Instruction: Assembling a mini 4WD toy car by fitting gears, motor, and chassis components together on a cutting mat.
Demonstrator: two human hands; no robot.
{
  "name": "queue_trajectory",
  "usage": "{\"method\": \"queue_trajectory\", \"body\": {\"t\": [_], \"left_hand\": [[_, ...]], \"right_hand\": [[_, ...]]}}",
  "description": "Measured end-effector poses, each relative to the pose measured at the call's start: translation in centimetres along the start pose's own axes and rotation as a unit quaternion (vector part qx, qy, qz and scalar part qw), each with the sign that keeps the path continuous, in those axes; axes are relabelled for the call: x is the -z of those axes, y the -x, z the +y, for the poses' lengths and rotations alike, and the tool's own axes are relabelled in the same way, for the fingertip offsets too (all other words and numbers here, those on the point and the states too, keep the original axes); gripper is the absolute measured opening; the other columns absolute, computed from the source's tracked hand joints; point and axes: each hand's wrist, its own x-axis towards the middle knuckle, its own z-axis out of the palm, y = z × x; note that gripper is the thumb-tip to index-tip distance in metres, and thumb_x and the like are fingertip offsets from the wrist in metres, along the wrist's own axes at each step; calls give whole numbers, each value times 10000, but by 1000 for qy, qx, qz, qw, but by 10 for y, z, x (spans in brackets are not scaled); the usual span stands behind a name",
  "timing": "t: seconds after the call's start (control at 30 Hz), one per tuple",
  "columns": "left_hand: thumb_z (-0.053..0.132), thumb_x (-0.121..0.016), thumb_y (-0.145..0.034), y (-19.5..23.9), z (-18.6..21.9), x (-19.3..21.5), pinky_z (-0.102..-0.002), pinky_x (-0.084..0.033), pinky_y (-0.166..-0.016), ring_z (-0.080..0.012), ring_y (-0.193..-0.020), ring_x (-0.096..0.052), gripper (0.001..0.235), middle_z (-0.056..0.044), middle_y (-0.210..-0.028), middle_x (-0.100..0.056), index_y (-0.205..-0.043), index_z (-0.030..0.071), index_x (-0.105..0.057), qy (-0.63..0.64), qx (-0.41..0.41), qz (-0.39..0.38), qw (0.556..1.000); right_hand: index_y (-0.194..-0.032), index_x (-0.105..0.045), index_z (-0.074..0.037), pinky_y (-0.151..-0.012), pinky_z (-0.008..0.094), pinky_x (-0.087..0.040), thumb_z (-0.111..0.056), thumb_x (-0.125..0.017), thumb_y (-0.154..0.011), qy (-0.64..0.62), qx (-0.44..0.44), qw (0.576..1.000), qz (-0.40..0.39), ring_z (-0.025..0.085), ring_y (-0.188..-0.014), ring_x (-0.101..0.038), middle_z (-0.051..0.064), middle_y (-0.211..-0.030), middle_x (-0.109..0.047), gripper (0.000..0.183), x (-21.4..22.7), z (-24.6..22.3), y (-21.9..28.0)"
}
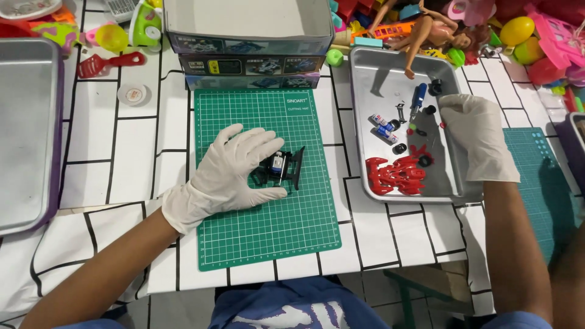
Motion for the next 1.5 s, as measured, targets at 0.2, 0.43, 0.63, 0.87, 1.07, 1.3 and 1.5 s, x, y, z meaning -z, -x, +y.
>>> {"method": "queue_trajectory", "body": {"t": [0.2,0.43,0.63,0.87,1.07,1.3,1.5], "left_hand": [[827,-592,-803,5,-1,-9,-484,-341,-1141,-276,-1242,-626,920,-113,-1367,-666,-1364,100,-645,-49,25,-82,995],[605,-833,-789,-5,5,3,-483,-433,-1070,-288,-1173,-677,627,-124,-1276,-701,-1176,136,-679,7,-51,13,999],[342,-791,-894,8,0,-20,-498,-370,-1105,-289,-1169,-672,188,-107,-1288,-679,-995,203,-715,48,-151,-45,986],[535,-713,-883,10,8,-25,-489,-414,-1108,-210,-1194,-651,309,26,-1297,-653,-1069,290,-679,62,-53,0,997],[733,-713,-807,7,7,-15,-487,-380,-1141,-219,-1240,-627,595,8,-1329,-636,-1168,265,-645,28,8,14,999],[749,-716,-805,5,6,-9,-521,-349,-1155,-268,-1254,-620,683,-43,-1321,-607,-1222,222,-594,26,25,-4,999],[603,-715,-877,16,7,-19,-536,-339,-1158,-258,-1253,-616,420,-10,-1350,-606,-1018,215,-634,36,-28,-19,999]], "right_hand": [[-1165,-764,-133,-895,277,-521,-63,-565,-959,29,30,999,1,191,-984,-663,48,-1097,-744,295,-9,26,-30],[-1179,-752,-89,-846,303,-550,-24,-526,-930,4,-3,999,33,248,-953,-668,125,-1095,-734,342,-10,1,-28],[-1039,-786,-85,-748,282,-562,-54,-559,-925,-3,3,1000,13,178,-908,-670,82,-1069,-749,256,-6,-13,-8],[-1071,-819,-126,-977,446,-525,-74,-737,-861,107,55,989,-88,405,-1150,-672,204,-1113,-756,232,-13,-16,15],[-1072,-814,-101,-979,483,-523,-150,-799,-862,111,139,980,-87,426,-1139,-662,213,-1112,-746,216,-29,14,-4],[-1083,-804,-118,-895,403,-547,-181,-805,-864,88,97,988,-86,294,-1045,-690,129,-1064,-749,228,-22,21,-1],[-1139,-785,-64,-879,416,-543,-81,-784,-918,17,138,988,-64,357,-1014,-697,206,-1067,-729,221,-6,-75,70]]}}
